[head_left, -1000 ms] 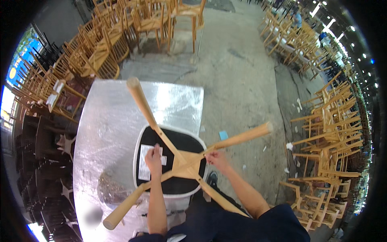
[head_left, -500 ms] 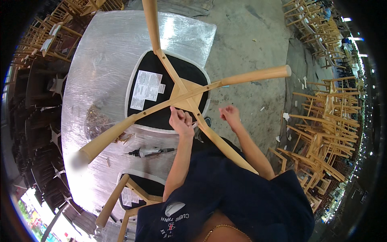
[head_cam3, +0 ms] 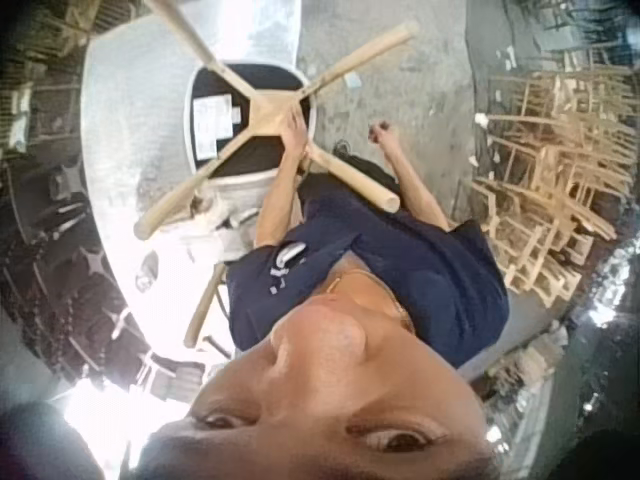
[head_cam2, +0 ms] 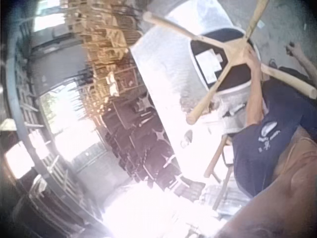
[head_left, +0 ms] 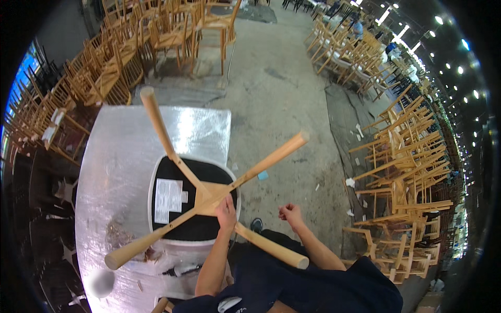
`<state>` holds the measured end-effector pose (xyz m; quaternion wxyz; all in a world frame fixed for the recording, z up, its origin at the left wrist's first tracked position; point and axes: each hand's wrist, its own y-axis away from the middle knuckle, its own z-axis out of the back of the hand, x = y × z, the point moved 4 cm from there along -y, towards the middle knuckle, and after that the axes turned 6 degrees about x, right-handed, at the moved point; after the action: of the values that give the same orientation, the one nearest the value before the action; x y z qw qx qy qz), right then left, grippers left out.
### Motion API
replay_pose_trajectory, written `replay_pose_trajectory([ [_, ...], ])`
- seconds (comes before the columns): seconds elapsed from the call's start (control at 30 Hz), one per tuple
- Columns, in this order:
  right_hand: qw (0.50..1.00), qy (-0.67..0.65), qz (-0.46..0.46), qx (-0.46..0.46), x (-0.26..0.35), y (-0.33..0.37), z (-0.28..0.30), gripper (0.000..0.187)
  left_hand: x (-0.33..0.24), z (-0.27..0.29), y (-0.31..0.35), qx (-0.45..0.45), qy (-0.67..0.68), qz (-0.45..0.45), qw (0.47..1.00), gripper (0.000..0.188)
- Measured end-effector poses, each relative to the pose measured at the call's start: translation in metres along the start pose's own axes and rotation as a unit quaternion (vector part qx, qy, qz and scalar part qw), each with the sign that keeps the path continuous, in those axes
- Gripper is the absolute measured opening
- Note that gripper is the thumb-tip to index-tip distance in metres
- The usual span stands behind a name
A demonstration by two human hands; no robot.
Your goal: The person assembles wooden chairs by attaching legs to seat frames using a pneumatic drill. They handle multiple chair components, aligning legs and fastening them to the seat base, then move completed chairs aside.
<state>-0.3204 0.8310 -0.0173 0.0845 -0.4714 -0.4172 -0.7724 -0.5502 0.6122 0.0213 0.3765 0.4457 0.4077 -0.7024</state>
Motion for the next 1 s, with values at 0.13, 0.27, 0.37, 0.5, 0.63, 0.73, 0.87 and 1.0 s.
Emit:
replay_pose_trajectory([
  [0.13, 0.997, -0.028, 0.010, 0.072, 0.027, -0.030, -0.022, 0.023, 0.005, 0.008, 0.000, -0.087, 0.085, 0.118, 0.985, 0.046],
  [0.27, 0.987, -0.003, 0.035, 0.158, 0.035, -0.071, -0.027, 0.019, 0.004, -0.008, 0.004, -0.232, 0.306, 0.226, 0.895, 0.055],
  [0.37, 0.964, 0.020, 0.065, 0.259, 0.043, -0.099, -0.026, 0.018, -0.005, -0.002, -0.002, -0.265, 0.317, 0.209, 0.887, 0.058],
  [0.5, 0.939, 0.084, 0.081, 0.325, 0.065, -0.132, -0.014, 0.021, -0.053, -0.013, 0.004, -0.254, -0.130, 0.108, 0.952, 0.048],
  [0.63, 0.950, 0.060, 0.069, 0.300, 0.082, -0.159, 0.016, 0.024, -0.082, -0.029, 0.013, -0.197, -0.210, 0.077, 0.955, 0.043],
  [0.73, 0.949, 0.085, 0.056, 0.299, 0.082, -0.183, 0.051, 0.026, -0.094, -0.045, 0.013, -0.093, -0.293, 0.062, 0.950, 0.036],
  [0.87, 0.950, 0.133, 0.025, 0.281, 0.063, -0.182, 0.075, 0.024, -0.099, -0.040, 0.023, -0.039, -0.408, -0.015, 0.912, 0.021],
  [1.0, 0.956, 0.133, -0.045, 0.259, 0.045, -0.179, 0.100, 0.019, -0.096, -0.036, 0.030, 0.057, -0.449, 0.007, 0.892, 0.021],
])
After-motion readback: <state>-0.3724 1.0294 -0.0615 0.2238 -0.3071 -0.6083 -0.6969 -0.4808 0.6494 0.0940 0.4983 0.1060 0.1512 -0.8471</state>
